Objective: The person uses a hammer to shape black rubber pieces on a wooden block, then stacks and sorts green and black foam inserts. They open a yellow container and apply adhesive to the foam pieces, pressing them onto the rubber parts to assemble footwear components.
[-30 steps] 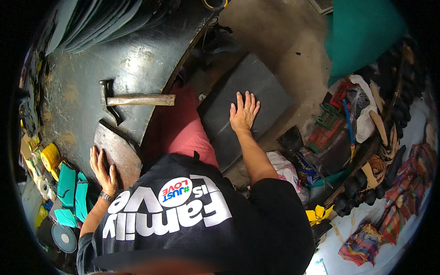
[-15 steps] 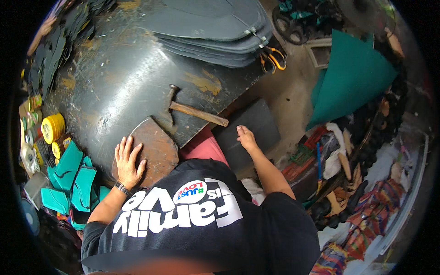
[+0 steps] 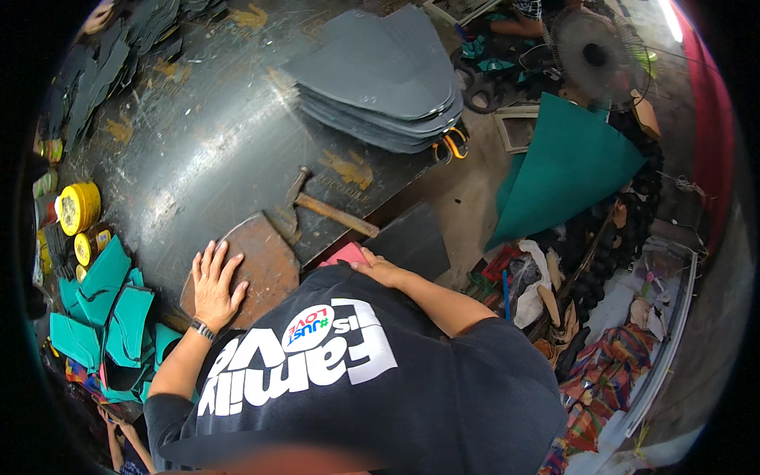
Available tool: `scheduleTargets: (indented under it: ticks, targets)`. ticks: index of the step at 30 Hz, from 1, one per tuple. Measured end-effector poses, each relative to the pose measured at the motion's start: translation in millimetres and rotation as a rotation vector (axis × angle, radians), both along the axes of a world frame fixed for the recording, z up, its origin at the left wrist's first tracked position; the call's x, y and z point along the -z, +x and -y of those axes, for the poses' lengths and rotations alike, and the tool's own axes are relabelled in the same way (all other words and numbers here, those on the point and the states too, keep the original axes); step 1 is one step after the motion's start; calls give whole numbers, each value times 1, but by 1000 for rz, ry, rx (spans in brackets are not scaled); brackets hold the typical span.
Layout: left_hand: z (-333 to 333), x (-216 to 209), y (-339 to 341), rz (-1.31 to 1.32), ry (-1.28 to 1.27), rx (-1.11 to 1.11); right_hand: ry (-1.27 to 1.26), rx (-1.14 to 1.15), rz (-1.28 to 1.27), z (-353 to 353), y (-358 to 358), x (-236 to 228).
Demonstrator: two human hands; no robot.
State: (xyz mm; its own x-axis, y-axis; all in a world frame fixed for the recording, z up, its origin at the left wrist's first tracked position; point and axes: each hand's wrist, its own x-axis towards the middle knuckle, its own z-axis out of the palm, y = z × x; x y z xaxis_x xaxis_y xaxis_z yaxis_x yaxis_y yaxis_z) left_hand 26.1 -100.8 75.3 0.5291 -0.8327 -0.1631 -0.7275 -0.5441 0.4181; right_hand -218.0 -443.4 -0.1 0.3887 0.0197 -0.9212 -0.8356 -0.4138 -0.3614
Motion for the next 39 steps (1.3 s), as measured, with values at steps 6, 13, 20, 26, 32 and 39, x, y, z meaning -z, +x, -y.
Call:
scheduleTargets:
  ticks: [6,13,20,26,32,39]
  targets:
    - [1,1,-3,16,42,-7,73,28,-82,45,3,0]
    - [1,3,-8,60,117,-32,80,-16,90,80,2,14]
    - [1,2,-8,70,60,-78,77,0,55,77,5,11]
    - [0,1,-9,88,16,-102,7,159,134,58,-8,6]
    - [-3,2,-9,116,-23,-112,-174,321,185,32,-47,-9]
    - [-1,4,-9,147,-128,-109,-136,766,-25,27,-100,-56]
